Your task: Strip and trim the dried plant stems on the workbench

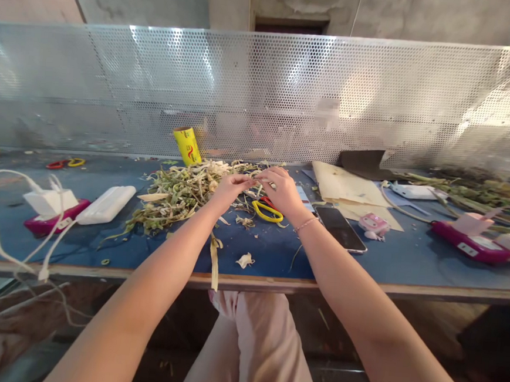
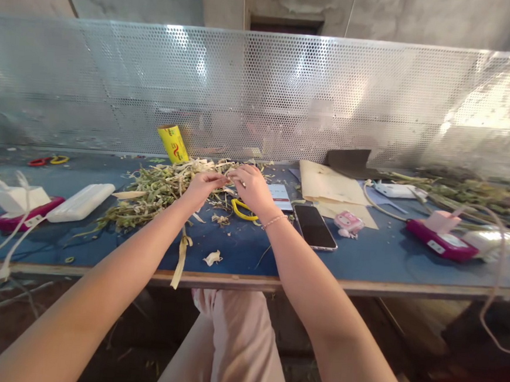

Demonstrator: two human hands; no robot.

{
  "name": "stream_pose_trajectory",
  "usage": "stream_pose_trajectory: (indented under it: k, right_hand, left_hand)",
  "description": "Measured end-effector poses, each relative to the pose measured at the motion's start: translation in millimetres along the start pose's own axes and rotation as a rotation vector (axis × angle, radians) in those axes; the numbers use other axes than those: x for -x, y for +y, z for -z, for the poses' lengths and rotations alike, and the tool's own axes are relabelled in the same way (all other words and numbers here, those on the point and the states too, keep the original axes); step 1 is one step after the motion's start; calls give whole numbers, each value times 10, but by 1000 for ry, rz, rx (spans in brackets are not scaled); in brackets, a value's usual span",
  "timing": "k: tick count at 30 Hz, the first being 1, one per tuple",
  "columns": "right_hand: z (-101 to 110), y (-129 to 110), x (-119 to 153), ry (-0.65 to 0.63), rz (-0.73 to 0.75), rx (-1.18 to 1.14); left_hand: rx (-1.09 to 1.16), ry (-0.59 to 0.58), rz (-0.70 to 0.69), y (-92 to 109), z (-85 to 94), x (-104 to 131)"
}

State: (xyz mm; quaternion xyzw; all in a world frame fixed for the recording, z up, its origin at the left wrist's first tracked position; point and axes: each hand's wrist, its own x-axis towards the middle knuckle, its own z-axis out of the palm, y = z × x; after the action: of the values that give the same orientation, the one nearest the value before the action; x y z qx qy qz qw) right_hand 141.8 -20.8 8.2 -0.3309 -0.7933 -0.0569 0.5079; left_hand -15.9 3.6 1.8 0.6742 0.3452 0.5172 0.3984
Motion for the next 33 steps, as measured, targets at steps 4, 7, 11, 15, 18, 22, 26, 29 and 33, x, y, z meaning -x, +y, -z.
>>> stream_pose_trajectory:
  k: [4, 7, 11, 15, 18, 22, 26, 29, 33]
  right_hand:
    - [-4, -7, 13, -21, -73, -76]
    - [-19, -5, 21, -17, -146, -135]
    - [-31, 27, 16, 54, -261, -169]
    - [-35, 85, 12, 104, -377, -202]
    - [-63, 104, 13, 64, -451, -254]
    - [-122, 66, 21, -151, -582, -531]
    - [-151, -8, 33, -361, -593, -617]
    - [-137, -44, 33, -317, -483, -459]
    - [-87, -70, 32, -215, -305, -203]
  left_hand:
    - [32, 39, 31, -39, 7, -29]
    - [98, 66, 79, -18, -2, -27]
    - [272, 80, 140, 53, -8, -1]
    - [462, 75, 206, 103, 28, 9]
    - [549, 52, 251, 112, 69, 1]
    - [597, 3, 262, 103, 97, -3]
    - [617, -4, 198, 102, 93, 5]
    - [630, 13, 197, 117, 88, 10]
    - [581, 46, 230, 127, 82, 6]
